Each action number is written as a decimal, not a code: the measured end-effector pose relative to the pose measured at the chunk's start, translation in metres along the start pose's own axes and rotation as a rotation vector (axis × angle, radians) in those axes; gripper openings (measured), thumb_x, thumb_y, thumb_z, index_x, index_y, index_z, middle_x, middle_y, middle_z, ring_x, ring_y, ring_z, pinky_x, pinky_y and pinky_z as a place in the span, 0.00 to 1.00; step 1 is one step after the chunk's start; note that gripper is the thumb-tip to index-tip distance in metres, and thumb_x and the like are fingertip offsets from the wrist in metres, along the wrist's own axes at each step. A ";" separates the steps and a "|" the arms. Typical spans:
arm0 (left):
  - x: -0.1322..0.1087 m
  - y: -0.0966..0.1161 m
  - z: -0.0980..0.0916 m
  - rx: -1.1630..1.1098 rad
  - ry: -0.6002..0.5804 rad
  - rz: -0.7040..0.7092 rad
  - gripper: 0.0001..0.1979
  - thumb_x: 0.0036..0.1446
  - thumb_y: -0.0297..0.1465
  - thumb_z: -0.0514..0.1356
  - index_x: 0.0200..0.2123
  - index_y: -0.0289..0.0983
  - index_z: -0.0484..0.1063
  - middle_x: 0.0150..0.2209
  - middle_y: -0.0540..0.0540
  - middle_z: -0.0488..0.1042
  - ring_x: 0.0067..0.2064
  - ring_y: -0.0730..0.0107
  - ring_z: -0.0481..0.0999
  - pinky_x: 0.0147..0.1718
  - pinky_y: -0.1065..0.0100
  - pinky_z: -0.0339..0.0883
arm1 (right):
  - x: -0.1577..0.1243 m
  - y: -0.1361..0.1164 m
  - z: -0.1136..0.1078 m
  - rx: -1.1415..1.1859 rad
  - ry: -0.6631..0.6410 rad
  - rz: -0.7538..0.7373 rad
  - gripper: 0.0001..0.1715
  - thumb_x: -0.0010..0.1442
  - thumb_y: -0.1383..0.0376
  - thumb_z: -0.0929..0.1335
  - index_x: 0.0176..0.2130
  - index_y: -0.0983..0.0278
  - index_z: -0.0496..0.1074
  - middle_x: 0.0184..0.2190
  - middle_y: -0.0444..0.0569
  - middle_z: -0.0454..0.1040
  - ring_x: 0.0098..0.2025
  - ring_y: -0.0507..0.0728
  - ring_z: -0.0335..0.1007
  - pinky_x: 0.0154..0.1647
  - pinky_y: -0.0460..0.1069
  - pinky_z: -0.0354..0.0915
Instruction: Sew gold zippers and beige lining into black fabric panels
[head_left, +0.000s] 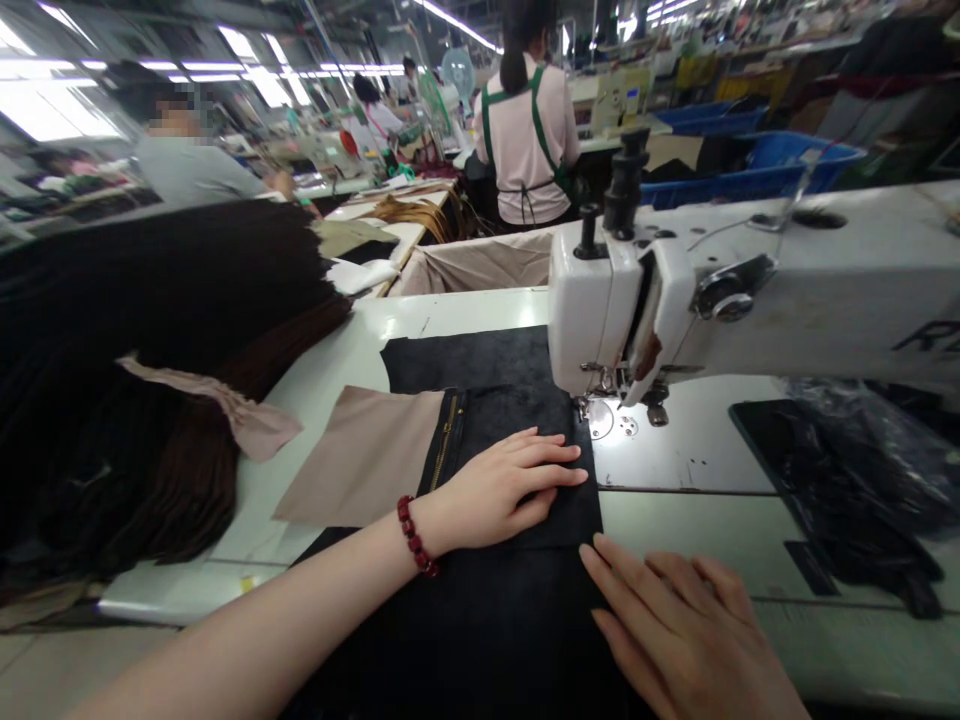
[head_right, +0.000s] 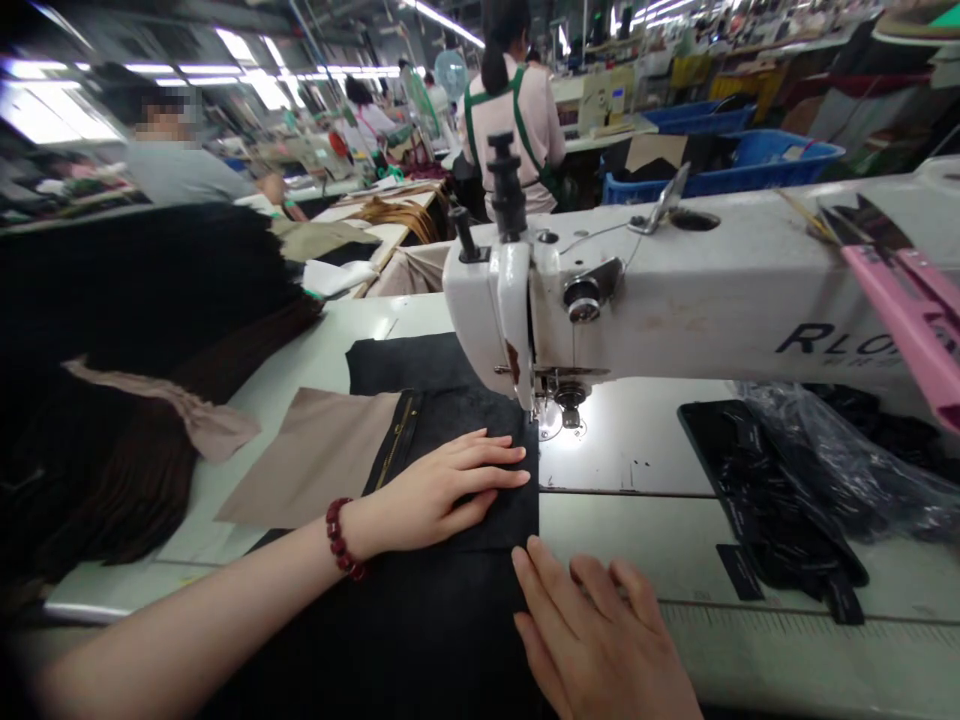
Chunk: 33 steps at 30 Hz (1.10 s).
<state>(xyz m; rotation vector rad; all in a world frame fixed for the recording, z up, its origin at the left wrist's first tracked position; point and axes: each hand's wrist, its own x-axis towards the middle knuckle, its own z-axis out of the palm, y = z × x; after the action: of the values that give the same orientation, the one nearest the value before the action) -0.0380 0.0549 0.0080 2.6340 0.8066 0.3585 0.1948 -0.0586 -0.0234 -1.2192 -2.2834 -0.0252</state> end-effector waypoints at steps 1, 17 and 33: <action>0.001 -0.003 -0.001 -0.003 0.003 0.001 0.20 0.66 0.27 0.53 0.60 0.45 0.66 0.63 0.48 0.66 0.65 0.65 0.62 0.67 0.53 0.51 | 0.002 0.002 0.001 0.001 -0.003 0.003 0.20 0.65 0.59 0.65 0.56 0.55 0.72 0.52 0.38 0.76 0.41 0.54 0.70 0.45 0.56 0.55; 0.032 -0.050 -0.012 -0.031 0.026 0.051 0.18 0.66 0.27 0.53 0.57 0.42 0.69 0.60 0.44 0.68 0.63 0.64 0.64 0.65 0.55 0.55 | 0.045 0.028 0.015 0.047 -0.061 0.040 0.20 0.65 0.61 0.66 0.56 0.54 0.70 0.53 0.40 0.75 0.46 0.55 0.69 0.51 0.57 0.52; 0.029 -0.050 -0.022 -0.049 0.029 0.077 0.19 0.64 0.26 0.53 0.57 0.43 0.70 0.56 0.45 0.71 0.59 0.64 0.69 0.63 0.58 0.59 | 0.076 0.045 0.020 -0.014 -0.087 0.071 0.20 0.67 0.62 0.64 0.57 0.57 0.70 0.56 0.45 0.73 0.48 0.57 0.69 0.49 0.57 0.55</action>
<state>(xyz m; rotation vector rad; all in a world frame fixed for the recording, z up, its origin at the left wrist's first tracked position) -0.0462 0.1157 0.0111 2.6246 0.6973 0.4326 0.1868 0.0313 -0.0152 -1.3320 -2.3151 0.0387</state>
